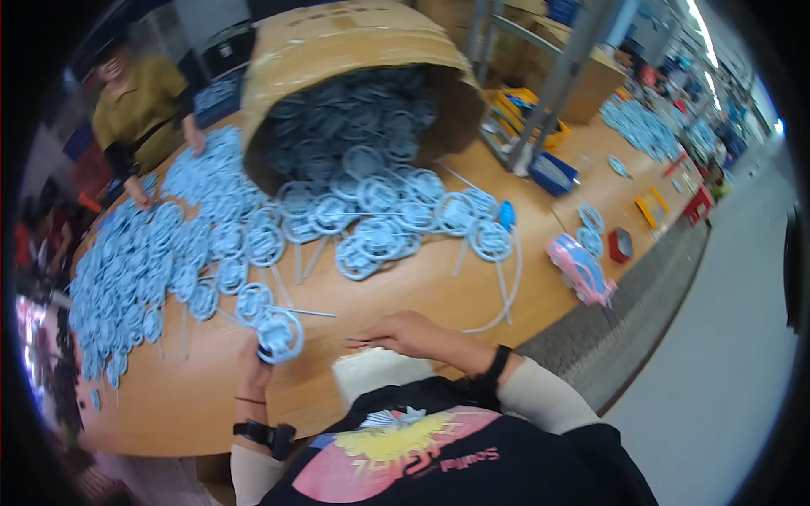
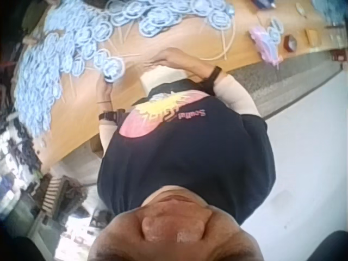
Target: The person sits at a table and assembles light blue plastic components by inserting a small red piece into a circular frame. They pick up the parts from a large pile, perform the insertion, and place the finished units onto the table. The process is repeated continuously throughout the clip.
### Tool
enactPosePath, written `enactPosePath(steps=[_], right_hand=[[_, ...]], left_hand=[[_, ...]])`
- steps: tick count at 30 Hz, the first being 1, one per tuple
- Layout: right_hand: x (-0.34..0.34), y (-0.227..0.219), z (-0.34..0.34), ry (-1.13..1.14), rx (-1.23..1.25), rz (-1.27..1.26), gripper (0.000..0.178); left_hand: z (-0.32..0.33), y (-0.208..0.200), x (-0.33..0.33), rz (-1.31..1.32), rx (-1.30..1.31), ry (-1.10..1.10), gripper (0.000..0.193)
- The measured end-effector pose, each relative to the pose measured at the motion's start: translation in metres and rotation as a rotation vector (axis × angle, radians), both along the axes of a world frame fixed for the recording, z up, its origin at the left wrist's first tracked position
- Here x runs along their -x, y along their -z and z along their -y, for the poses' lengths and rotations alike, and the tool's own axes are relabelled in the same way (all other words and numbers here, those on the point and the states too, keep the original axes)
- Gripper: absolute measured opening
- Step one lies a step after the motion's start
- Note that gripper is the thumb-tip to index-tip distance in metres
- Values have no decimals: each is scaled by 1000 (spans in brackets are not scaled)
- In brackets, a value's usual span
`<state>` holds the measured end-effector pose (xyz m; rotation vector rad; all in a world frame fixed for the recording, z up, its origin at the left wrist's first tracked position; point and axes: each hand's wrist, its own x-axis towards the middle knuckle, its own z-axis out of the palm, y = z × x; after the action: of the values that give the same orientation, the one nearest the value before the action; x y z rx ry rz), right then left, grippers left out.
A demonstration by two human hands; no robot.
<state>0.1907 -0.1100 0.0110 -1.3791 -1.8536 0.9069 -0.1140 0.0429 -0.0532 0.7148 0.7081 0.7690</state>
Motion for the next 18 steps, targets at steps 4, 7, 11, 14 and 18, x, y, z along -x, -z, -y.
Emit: enactPosePath(steps=[4, 7, 11, 14, 18], right_hand=[[7, -15, -1, 65, 97, 30, 31], [18, -20, -2, 110, 119, 44, 33], [23, -32, 7, 172, -4, 116, 39], [20, -45, 17, 278, -49, 280, 45], [6, -61, 27, 333, -93, 367, 53]], left_hand=[[-104, -41, 39, 516, -35, -252, 47], [-153, -50, 7, 502, 26, -93, 49], [-179, -9, -93, -202, 15, 244, 40], [-177, 27, -165, -440, 84, 166, 35], [-161, 55, -216, -934, -526, 15, 33]])
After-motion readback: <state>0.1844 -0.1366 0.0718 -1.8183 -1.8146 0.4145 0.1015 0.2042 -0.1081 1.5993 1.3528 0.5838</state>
